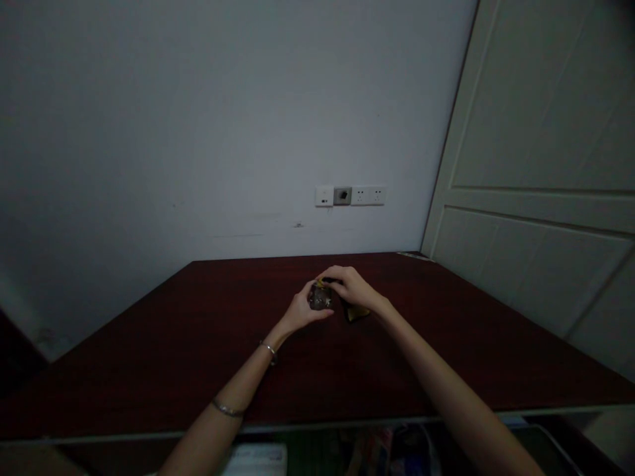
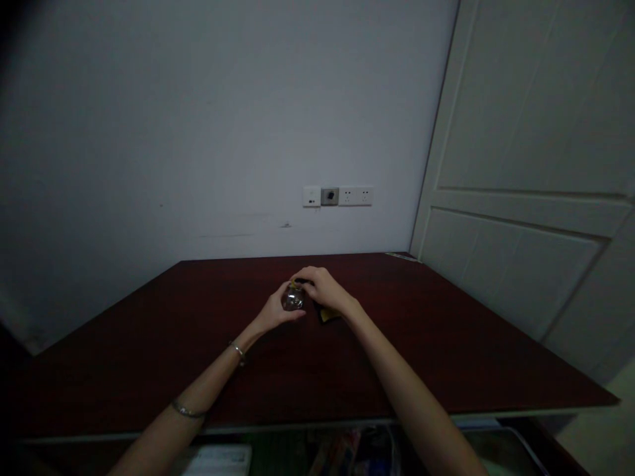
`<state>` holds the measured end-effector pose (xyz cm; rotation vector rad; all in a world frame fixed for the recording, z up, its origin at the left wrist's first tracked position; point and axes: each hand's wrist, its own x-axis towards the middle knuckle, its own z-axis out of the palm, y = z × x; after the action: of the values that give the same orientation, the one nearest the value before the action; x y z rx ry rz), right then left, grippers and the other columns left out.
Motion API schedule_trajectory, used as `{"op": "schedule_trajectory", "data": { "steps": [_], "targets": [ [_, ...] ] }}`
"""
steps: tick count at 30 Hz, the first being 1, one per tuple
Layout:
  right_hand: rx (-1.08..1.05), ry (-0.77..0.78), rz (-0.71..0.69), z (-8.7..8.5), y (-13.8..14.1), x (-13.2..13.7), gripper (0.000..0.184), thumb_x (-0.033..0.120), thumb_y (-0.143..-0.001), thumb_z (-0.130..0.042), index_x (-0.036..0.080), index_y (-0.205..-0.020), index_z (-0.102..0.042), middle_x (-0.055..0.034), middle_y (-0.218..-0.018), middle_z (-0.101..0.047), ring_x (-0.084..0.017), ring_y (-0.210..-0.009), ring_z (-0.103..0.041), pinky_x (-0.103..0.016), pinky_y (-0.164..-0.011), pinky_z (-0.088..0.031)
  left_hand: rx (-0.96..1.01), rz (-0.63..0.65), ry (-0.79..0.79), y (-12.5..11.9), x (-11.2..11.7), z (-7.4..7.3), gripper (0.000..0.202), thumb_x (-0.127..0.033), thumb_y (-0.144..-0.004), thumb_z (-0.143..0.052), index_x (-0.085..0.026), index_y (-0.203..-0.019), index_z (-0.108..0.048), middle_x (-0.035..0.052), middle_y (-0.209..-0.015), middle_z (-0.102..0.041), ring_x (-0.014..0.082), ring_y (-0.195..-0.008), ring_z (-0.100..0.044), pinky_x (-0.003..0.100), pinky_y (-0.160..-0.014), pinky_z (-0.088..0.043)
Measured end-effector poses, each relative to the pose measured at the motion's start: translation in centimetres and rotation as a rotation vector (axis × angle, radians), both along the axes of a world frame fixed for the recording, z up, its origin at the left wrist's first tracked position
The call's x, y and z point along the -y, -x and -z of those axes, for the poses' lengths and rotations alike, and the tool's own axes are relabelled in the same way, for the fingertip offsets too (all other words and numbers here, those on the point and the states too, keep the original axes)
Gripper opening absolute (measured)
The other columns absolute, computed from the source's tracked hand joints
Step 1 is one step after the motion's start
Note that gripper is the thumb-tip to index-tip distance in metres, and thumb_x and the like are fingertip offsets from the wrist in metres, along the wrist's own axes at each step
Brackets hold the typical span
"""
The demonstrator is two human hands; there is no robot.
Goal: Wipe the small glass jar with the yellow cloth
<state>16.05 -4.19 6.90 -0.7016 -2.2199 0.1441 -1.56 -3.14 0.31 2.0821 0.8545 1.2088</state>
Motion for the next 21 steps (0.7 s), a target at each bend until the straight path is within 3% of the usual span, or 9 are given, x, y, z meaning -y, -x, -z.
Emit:
{"op": "schedule_trajectory", "data": {
  "steps": [8, 16, 21],
  "targets": [
    [0.219, -0.029, -0.086, -1.9, 0.8, 2.2, 0.03, 0.002, -0.076, -0.05, 0.016, -0.098, -0.064, -0.0076, -0.092, -0.066, -0.016, -0.088, -0.059, -0.03, -0.081, -0.046, 0.036, -0.046, 0.047, 0.0, -0.6, 0.5, 0.072, -0.034, -0.056, -0.077, -0.016, -0.118, -0.046, 0.0084, -0.106, -0.061, 0.0227, -0.098, -0.057, 0.036, -0.087, -0.044],
    [0.226, -0.075, -0.003, -1.3, 1.1, -1.5, 0.029, 0.002, -0.075, -0.049, 0.014, -0.097, -0.065, -0.0092, -0.094, -0.067, -0.018, -0.091, -0.06, -0.032, -0.084, -0.045, -0.017, -0.023, 0.019, -0.1, 0.1, 0.2, 0.072, -0.036, -0.056, -0.077, -0.014, -0.117, -0.046, 0.0089, -0.105, -0.061, 0.0227, -0.095, -0.058, 0.035, -0.085, -0.045],
    [0.217, -0.089, 0.003, -1.1, 1.2, -0.4, 0.028, 0.003, -0.077, -0.048, 0.015, -0.097, -0.064, -0.0079, -0.094, -0.066, -0.017, -0.091, -0.059, -0.032, -0.084, -0.045, -0.041, -0.072, 0.013, -0.1, -0.2, 0.5, 0.072, -0.037, -0.055, -0.077, -0.015, -0.116, -0.046, 0.0079, -0.103, -0.062, 0.0212, -0.092, -0.059, 0.033, -0.083, -0.046]
  ]
}}
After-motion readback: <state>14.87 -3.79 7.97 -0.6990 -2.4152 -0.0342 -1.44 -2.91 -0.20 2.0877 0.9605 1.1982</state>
